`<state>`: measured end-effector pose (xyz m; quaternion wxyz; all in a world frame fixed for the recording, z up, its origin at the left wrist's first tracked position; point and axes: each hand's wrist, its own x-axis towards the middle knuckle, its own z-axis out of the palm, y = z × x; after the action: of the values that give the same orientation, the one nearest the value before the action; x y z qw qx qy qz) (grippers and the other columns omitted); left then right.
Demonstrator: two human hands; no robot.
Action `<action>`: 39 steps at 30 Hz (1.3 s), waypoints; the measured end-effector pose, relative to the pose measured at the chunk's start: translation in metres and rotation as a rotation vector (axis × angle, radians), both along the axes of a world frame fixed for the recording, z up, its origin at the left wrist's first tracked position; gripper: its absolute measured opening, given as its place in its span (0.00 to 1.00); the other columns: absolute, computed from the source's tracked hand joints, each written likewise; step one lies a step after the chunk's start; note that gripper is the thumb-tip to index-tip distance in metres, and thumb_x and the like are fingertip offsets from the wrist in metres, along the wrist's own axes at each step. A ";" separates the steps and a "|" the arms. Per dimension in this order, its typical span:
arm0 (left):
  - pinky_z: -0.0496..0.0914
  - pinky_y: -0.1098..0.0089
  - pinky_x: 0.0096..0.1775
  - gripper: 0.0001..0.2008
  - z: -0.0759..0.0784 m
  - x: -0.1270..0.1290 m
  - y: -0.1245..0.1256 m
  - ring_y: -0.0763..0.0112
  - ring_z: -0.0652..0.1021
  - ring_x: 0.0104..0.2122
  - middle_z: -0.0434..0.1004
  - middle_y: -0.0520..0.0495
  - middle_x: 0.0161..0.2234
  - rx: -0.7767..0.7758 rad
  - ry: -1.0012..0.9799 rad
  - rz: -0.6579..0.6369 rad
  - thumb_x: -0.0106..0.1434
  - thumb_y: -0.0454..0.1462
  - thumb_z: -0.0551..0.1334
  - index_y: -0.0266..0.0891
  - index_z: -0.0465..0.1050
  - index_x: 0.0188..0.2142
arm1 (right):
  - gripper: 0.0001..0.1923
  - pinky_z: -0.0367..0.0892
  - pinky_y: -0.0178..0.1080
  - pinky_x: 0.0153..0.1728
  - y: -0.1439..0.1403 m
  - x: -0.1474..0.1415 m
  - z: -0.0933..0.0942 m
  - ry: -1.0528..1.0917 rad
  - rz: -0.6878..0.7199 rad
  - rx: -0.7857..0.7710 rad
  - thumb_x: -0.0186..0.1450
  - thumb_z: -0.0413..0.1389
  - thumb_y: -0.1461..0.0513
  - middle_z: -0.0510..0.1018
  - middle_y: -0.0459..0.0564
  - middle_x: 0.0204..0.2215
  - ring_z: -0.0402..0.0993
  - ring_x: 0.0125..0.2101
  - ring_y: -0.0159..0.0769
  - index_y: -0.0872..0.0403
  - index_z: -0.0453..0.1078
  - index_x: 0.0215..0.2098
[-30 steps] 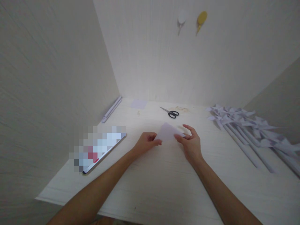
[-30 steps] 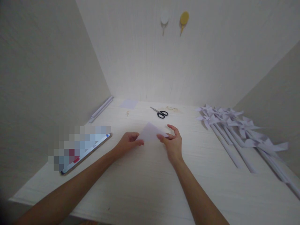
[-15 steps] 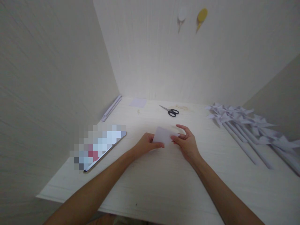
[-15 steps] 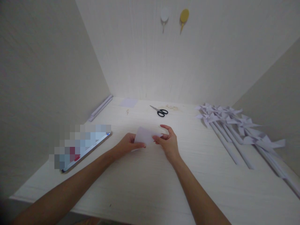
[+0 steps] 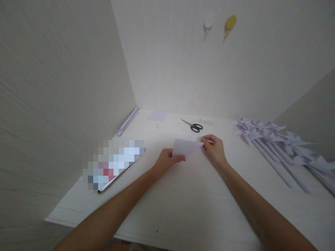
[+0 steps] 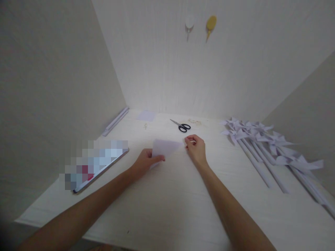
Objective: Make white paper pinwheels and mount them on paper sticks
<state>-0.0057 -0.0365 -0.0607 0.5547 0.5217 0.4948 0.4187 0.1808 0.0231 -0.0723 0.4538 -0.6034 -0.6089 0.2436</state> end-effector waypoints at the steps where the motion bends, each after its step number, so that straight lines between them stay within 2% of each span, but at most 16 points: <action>1: 0.58 0.74 0.26 0.10 0.000 0.000 0.000 0.77 0.66 0.20 0.68 0.53 0.18 0.006 -0.018 0.017 0.43 0.40 0.63 0.32 0.72 0.19 | 0.09 0.62 0.36 0.23 0.011 0.002 0.001 -0.052 -0.026 0.020 0.54 0.50 0.58 0.72 0.50 0.24 0.67 0.20 0.32 0.57 0.66 0.27; 3: 0.58 0.74 0.26 0.11 0.000 0.000 0.001 0.77 0.66 0.21 0.68 0.53 0.17 0.008 -0.042 0.040 0.43 0.41 0.63 0.33 0.71 0.19 | 0.07 0.62 0.39 0.29 0.033 0.005 0.003 -0.157 -0.062 0.059 0.52 0.51 0.61 0.71 0.52 0.25 0.66 0.24 0.35 0.58 0.67 0.25; 7: 0.58 0.74 0.26 0.10 0.000 -0.001 0.002 0.77 0.66 0.20 0.68 0.52 0.17 0.007 -0.070 0.066 0.43 0.40 0.63 0.33 0.71 0.18 | 0.09 0.60 0.41 0.36 0.066 0.001 0.008 -0.324 -0.065 0.090 0.53 0.51 0.63 0.70 0.55 0.33 0.65 0.30 0.37 0.58 0.70 0.29; 14: 0.59 0.74 0.28 0.10 -0.004 -0.003 0.005 0.77 0.67 0.21 0.70 0.51 0.18 -0.016 -0.127 0.083 0.44 0.40 0.63 0.33 0.71 0.18 | 0.09 0.60 0.38 0.34 0.090 -0.006 -0.001 -0.494 -0.076 -0.002 0.54 0.51 0.63 0.71 0.54 0.30 0.66 0.32 0.38 0.59 0.71 0.29; 18: 0.59 0.74 0.28 0.10 -0.005 -0.003 0.006 0.77 0.67 0.22 0.70 0.51 0.19 -0.016 -0.147 0.079 0.43 0.40 0.64 0.33 0.71 0.18 | 0.07 0.60 0.37 0.34 0.093 -0.006 -0.002 -0.570 -0.054 -0.048 0.54 0.52 0.63 0.71 0.52 0.31 0.67 0.33 0.38 0.57 0.70 0.30; 24: 0.59 0.74 0.28 0.09 -0.005 -0.003 0.007 0.76 0.67 0.22 0.70 0.51 0.19 -0.015 -0.148 0.083 0.43 0.40 0.64 0.34 0.70 0.18 | 0.12 0.60 0.37 0.36 0.096 -0.009 0.007 -0.656 0.007 -0.081 0.54 0.53 0.63 0.66 0.56 0.42 0.66 0.37 0.39 0.57 0.68 0.37; 28: 0.59 0.74 0.28 0.10 -0.006 -0.003 0.008 0.77 0.67 0.21 0.70 0.52 0.18 -0.022 -0.168 0.095 0.43 0.40 0.64 0.34 0.70 0.17 | 0.08 0.59 0.38 0.36 0.097 -0.010 0.007 -0.652 0.028 -0.124 0.55 0.52 0.64 0.67 0.58 0.39 0.67 0.38 0.41 0.60 0.68 0.33; 35: 0.63 0.72 0.30 0.09 -0.007 -0.005 0.009 0.75 0.70 0.22 0.72 0.50 0.20 0.024 -0.203 0.107 0.45 0.39 0.63 0.34 0.70 0.19 | 0.05 0.59 0.40 0.36 0.080 -0.008 0.005 -0.493 -0.007 -0.180 0.55 0.52 0.66 0.70 0.61 0.34 0.67 0.37 0.44 0.61 0.66 0.30; 39: 0.66 0.71 0.31 0.10 -0.002 -0.006 0.012 0.74 0.72 0.23 0.73 0.48 0.21 0.006 -0.212 0.113 0.46 0.39 0.62 0.32 0.70 0.22 | 0.07 0.59 0.38 0.33 0.054 -0.003 0.009 -0.285 -0.013 -0.184 0.58 0.47 0.63 0.71 0.58 0.31 0.67 0.34 0.39 0.60 0.65 0.30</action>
<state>-0.0119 -0.0243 -0.0628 0.5778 0.4477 0.4607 0.5035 0.1783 0.0775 -0.0635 0.3071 -0.6749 -0.6382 0.2072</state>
